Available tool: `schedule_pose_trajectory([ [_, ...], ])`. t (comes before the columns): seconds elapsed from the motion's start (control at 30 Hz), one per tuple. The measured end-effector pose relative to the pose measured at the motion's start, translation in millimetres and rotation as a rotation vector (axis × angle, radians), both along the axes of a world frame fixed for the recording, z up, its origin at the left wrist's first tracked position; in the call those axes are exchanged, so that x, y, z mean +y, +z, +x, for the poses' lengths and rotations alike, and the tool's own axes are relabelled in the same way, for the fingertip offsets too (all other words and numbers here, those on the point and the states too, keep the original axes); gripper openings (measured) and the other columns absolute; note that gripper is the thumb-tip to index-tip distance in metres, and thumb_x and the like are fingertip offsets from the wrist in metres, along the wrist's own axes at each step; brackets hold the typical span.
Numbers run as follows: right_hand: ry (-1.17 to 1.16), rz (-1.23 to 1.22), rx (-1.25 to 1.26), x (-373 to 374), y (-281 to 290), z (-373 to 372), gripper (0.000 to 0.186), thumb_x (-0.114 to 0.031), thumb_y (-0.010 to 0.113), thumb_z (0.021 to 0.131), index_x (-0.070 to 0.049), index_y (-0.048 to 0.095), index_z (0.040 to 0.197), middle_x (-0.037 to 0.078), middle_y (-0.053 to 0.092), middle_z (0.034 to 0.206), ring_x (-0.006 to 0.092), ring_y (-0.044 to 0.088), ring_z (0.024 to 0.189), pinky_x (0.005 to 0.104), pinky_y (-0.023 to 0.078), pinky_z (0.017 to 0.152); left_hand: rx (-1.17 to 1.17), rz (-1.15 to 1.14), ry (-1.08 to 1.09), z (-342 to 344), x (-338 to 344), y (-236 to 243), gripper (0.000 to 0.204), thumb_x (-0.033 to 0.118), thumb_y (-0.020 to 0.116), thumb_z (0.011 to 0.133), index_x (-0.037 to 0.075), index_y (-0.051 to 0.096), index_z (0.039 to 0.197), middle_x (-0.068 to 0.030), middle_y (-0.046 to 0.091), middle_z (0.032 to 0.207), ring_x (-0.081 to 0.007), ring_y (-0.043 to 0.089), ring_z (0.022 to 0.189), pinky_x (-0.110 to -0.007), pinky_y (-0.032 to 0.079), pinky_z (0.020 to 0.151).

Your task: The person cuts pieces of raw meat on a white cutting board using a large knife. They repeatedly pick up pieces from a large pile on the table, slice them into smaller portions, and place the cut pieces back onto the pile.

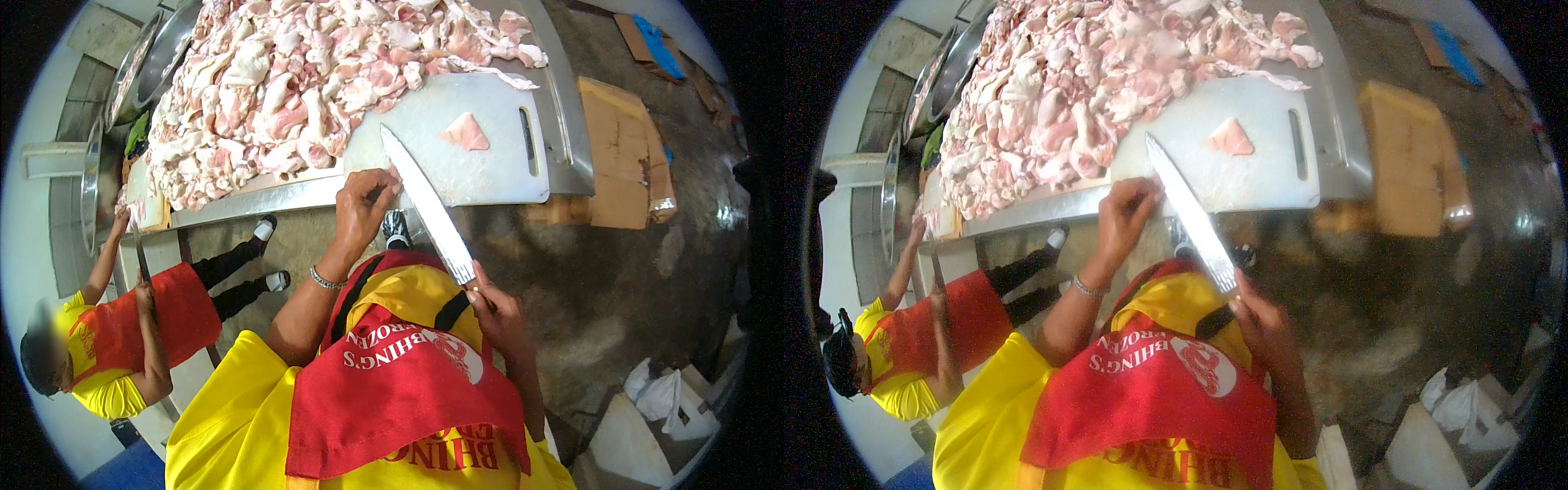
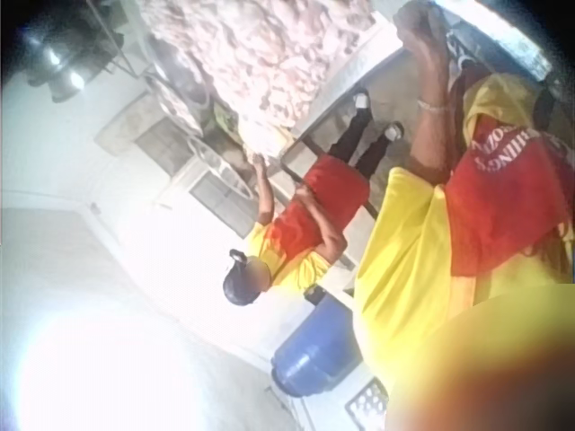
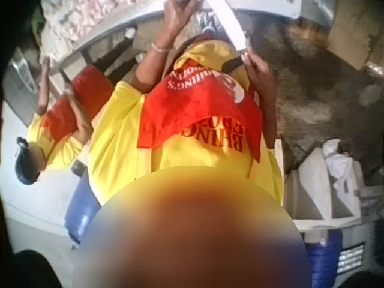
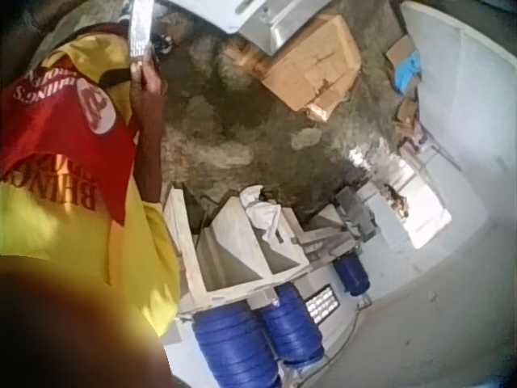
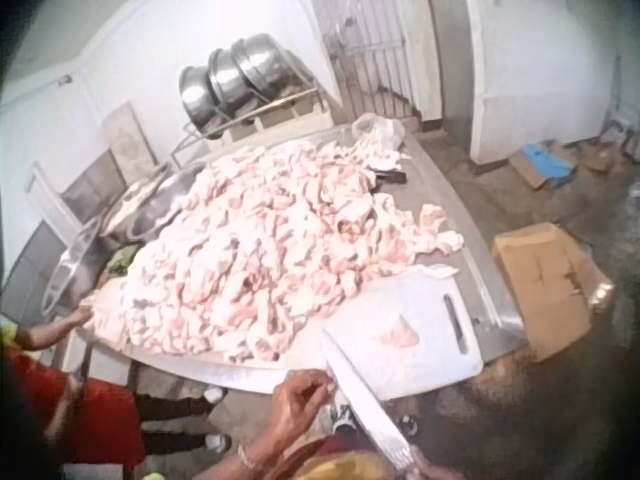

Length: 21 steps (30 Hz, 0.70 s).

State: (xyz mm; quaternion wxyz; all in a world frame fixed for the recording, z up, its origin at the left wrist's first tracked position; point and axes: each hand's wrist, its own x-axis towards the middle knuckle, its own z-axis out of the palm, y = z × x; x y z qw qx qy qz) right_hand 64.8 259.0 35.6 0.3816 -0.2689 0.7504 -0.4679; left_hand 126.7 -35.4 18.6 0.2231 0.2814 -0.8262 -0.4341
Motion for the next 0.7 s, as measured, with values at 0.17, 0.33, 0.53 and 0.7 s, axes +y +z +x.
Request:
schedule_pose_trajectory([
  [0.17, -0.022, 0.039, -0.020, 12, -3, 9, 0.047, -0.018, 0.057, 0.098, -0.006, 0.049, 0.143, 0.020, 0.070, 0.103, 0.0095, 0.062, 0.078, 0.0297, 0.051, 0.072, -0.030, 0.041, 0.020, 2, 0, -2, 0.008, 0.001, 0.069, 0.081, 0.002, 0.069, 0.089, -0.0101, 0.069, 0.086, -0.0241, 0.060, 0.076, -0.034, 0.050, 0.073],
  [0.33, -0.053, 0.092, -0.091, 25, 9, 11, 0.048, -0.019, 0.057, 0.098, -0.008, 0.047, 0.144, 0.018, 0.071, 0.095, 0.0111, 0.062, 0.074, 0.0321, 0.052, 0.071, -0.038, 0.052, 0.046, 2, 3, -5, 0.009, -0.002, 0.068, 0.081, 0.001, 0.069, 0.089, -0.0112, 0.069, 0.086, -0.0242, 0.061, 0.078, -0.034, 0.051, 0.072],
  [0.53, 0.019, 0.157, -0.103, 6, -7, 4, 0.047, -0.019, 0.058, 0.098, -0.009, 0.050, 0.142, 0.018, 0.071, 0.094, 0.0125, 0.062, 0.076, 0.0343, 0.051, 0.074, 0.009, -0.093, -0.026, 8, 5, -3, 0.010, -0.002, 0.068, 0.080, 0.001, 0.069, 0.089, -0.0134, 0.067, 0.091, -0.0280, 0.061, 0.084, -0.036, 0.050, 0.078],
  [0.7, 0.018, 0.187, -0.173, 13, -6, 8, 0.049, -0.017, 0.058, 0.099, -0.005, 0.047, 0.145, 0.003, 0.061, 0.079, 0.0069, 0.053, 0.071, 0.0264, 0.046, 0.064, 0.058, -0.125, 0.015, 7, 7, -9, 0.007, -0.003, 0.068, 0.079, 0.001, 0.067, 0.085, -0.0132, 0.067, 0.090, -0.0289, 0.061, 0.085, -0.036, 0.049, 0.078],
])
